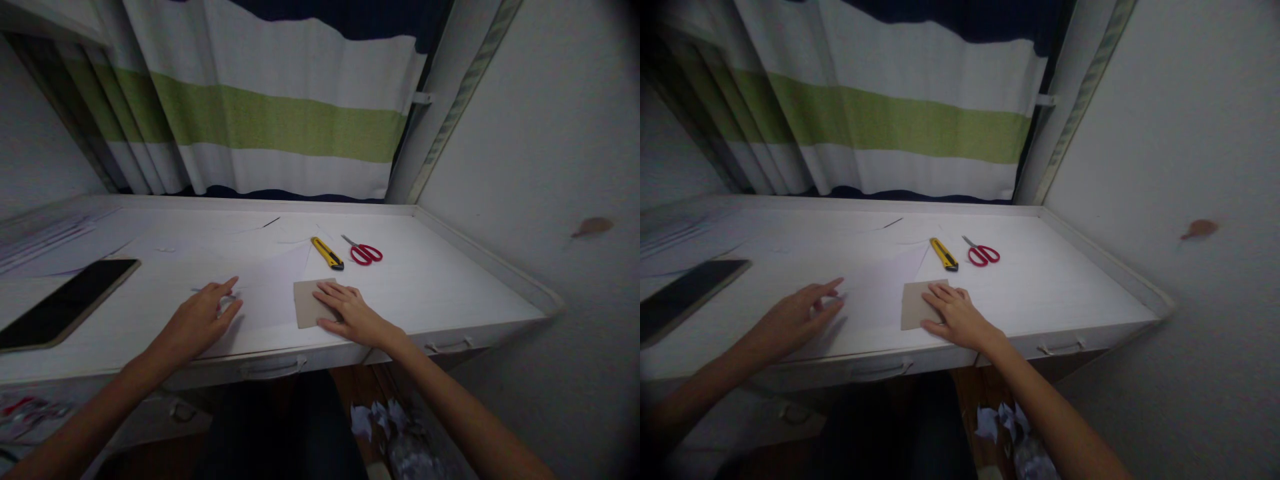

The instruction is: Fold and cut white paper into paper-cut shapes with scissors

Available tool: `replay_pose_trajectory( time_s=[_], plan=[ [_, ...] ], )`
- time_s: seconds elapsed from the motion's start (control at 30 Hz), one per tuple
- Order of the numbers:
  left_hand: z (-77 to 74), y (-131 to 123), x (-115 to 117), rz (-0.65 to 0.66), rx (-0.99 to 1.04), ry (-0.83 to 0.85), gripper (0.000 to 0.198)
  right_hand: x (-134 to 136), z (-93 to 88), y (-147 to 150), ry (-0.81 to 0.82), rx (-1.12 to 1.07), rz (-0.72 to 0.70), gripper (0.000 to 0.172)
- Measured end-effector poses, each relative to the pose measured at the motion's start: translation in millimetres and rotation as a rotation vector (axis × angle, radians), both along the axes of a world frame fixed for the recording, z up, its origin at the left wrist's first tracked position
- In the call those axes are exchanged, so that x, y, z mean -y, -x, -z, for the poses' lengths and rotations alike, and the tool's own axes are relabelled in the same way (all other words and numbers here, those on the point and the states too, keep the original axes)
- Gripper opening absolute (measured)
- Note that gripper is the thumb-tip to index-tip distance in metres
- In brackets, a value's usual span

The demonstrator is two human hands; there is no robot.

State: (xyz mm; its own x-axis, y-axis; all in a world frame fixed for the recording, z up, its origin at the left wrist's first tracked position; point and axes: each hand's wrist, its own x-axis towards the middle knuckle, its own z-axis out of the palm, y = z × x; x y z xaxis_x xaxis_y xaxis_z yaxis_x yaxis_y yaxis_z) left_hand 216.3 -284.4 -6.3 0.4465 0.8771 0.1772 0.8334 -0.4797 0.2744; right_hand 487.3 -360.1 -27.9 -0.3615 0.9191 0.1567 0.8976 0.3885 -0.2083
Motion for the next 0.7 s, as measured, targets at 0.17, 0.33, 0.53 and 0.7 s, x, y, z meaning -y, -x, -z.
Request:
replay_pose_trajectory(
  time_s=[0.17,0.33,0.53,0.7],
  plan=[
    [-1.1,10,-11,0.085,-0.012,0.167,0.059,0,1.8,0,0.004,-0.003,-0.004,0.056],
    [2.9,0,-39,0.13,-0.128,0.008,0.046,-1,1.9,0,0.006,0.002,0.004,0.056],
    [-0.2,-14,-56,0.103,-0.17,0.099,0.028,-1,1.9,0,-0.011,-0.006,-0.003,0.055],
    [-11.7,-15,-65,0.183,-0.161,0.234,0.02,0,2.2,0,-0.033,-0.017,-0.007,0.055]
  ],
)
